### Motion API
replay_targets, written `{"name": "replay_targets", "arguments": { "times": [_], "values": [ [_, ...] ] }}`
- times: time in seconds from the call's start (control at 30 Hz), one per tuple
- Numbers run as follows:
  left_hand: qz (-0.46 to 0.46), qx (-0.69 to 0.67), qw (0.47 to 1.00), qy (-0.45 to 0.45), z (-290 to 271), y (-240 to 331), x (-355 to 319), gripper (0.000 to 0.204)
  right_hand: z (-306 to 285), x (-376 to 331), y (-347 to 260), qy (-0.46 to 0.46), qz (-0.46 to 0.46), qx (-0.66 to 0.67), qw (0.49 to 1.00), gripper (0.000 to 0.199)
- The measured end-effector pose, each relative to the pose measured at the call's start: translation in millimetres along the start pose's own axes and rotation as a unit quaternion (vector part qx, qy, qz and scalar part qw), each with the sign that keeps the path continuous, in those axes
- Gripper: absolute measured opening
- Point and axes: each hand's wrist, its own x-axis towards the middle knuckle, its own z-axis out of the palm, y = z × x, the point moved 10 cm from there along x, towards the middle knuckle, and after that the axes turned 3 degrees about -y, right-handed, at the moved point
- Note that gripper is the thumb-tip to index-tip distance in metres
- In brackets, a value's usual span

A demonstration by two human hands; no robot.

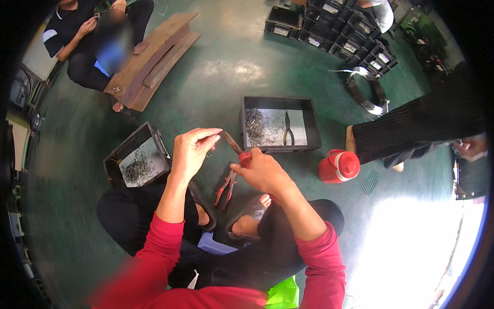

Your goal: The person sits on a low stool and uses pliers to bend small metal wires into hooks. They pick up wires from a tray, bend them, and place the finished hooks into a container. Another person works nearby on a similar task.

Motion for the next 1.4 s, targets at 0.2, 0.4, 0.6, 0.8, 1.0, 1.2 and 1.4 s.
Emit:
{"name": "replay_targets", "arguments": {
  "times": [0.2,0.4,0.6,0.8,1.0,1.2,1.4],
  "values": [
    [-0.122,-0.229,0.965,-0.037,1,-30,-6,0.017,12,-5,-3,-0.124,-0.063,0.152,0.979,0.047],
    [-0.132,-0.312,0.936,-0.094,11,-30,-11,0.018,27,-10,-8,-0.206,-0.054,0.185,0.959,0.032],
    [-0.127,-0.294,0.941,-0.105,12,-29,-10,0.017,32,-6,-7,-0.207,-0.059,0.206,0.955,0.028],
    [-0.14,-0.28,0.943,-0.114,14,-31,-11,0.017,32,-6,-7,-0.205,-0.078,0.2,0.955,0.027],
    [-0.121,-0.256,0.949,-0.141,16,-24,-10,0.019,26,-6,-3,-0.149,-0.056,0.195,0.968,0.027],
    [0.018,-0.036,0.994,-0.098,14,13,-17,0.027,12,-6,-7,-0.037,-0.101,0.119,0.987,0.024],
    [0.006,-0.041,0.995,-0.086,15,17,-21,0.024,3,-7,-16,0.032,-0.163,0.087,0.982,0.024]
  ]
}}
